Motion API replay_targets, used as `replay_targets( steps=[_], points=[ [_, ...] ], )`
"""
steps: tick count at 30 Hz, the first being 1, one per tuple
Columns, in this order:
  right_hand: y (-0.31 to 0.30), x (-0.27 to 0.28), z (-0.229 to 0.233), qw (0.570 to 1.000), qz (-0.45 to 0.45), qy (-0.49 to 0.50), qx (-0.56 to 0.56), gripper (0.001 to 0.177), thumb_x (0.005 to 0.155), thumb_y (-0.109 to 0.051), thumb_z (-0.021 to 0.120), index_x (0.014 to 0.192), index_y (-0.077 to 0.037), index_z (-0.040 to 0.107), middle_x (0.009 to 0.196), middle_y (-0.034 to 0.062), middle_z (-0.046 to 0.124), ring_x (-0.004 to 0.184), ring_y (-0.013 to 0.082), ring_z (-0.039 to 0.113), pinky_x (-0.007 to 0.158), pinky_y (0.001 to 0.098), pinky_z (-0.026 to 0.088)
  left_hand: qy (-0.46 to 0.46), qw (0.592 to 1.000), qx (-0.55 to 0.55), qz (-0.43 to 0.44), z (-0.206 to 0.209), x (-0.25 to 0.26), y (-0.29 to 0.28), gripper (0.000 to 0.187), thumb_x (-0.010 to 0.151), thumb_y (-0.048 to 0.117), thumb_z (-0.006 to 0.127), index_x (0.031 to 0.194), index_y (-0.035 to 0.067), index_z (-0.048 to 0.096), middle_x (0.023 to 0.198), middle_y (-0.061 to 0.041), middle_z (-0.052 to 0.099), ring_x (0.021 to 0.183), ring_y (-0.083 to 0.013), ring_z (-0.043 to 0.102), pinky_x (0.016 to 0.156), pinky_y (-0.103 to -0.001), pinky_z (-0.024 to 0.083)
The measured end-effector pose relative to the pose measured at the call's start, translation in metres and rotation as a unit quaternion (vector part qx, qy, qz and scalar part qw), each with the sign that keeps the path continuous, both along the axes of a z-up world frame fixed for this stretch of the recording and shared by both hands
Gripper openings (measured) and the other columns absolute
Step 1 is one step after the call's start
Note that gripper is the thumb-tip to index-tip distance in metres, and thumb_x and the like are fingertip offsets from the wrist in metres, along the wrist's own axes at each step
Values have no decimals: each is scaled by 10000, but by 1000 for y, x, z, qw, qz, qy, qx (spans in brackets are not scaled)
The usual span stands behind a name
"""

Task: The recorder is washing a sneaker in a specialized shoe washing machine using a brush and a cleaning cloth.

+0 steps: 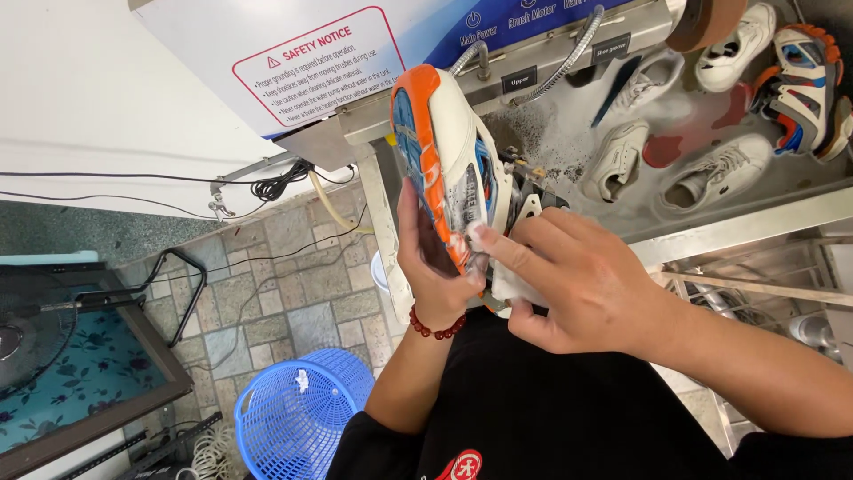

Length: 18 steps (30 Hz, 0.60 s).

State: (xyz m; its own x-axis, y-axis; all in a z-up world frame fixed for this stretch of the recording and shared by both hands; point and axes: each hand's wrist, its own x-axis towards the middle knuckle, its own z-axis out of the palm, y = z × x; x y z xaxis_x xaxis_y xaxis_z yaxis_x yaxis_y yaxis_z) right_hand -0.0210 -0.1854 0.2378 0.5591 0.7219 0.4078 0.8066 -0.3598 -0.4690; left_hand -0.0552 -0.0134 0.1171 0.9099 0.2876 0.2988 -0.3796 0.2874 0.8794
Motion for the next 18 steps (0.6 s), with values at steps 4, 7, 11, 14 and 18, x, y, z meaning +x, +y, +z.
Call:
replay_targets(
  steps=[4, 7, 11, 14, 18],
  points=[
    [1, 0, 7, 1000, 1, 0, 12, 797, 637, -145, 734, 1398, 3, 548, 899, 131, 559, 767, 332, 564, 680, 444, 486, -14, 1000, -25, -2, 4, -5, -1, 1212, 817, 342, 913, 1666, -51, 143, 1617, -205, 434, 1432, -255, 502, 1245, -398, 401],
    [1, -4, 11, 1000, 4, -1, 8, 776, 620, -151, 741, 1367, -14, 580, 890, 128, 560, 755, 331, 562, 666, 444, 482, -15, 1000, -11, 16, 4, -10, 0, 1245, 812, 394, 922, 1669, -48, 136, 1631, -216, 417, 1439, -258, 498, 1245, -402, 401],
    [2, -9, 15, 1000, 8, -5, 7, 698, 611, -135, 730, 1297, -50, 638, 898, 120, 564, 766, 328, 572, 679, 439, 494, -35, 999, 5, 27, 3, -13, 1, 1260, 812, 441, 914, 1687, -34, 143, 1600, -216, 416, 1448, -261, 504, 1250, -404, 409],
    [-2, -9, 12, 1000, 19, 10, 0, 638, 616, -146, 722, 1247, -60, 681, 949, 142, 613, 807, 339, 610, 704, 429, 511, -31, 999, 19, 32, 1, -13, 1, 1206, 842, 396, 891, 1680, -28, 134, 1601, -218, 402, 1465, -265, 484, 1265, -405, 394],
    [-31, -4, -14, 981, 38, 164, 97, 556, 807, -156, 658, 1341, -16, 597, 1162, 155, 651, 1004, 267, 690, 843, 362, 573, -31, 999, 7, 35, 4, -12, 0, 1159, 858, 316, 885, 1664, -23, 125, 1642, -216, 380, 1471, -267, 457, 1276, -404, 360]
  ],
)
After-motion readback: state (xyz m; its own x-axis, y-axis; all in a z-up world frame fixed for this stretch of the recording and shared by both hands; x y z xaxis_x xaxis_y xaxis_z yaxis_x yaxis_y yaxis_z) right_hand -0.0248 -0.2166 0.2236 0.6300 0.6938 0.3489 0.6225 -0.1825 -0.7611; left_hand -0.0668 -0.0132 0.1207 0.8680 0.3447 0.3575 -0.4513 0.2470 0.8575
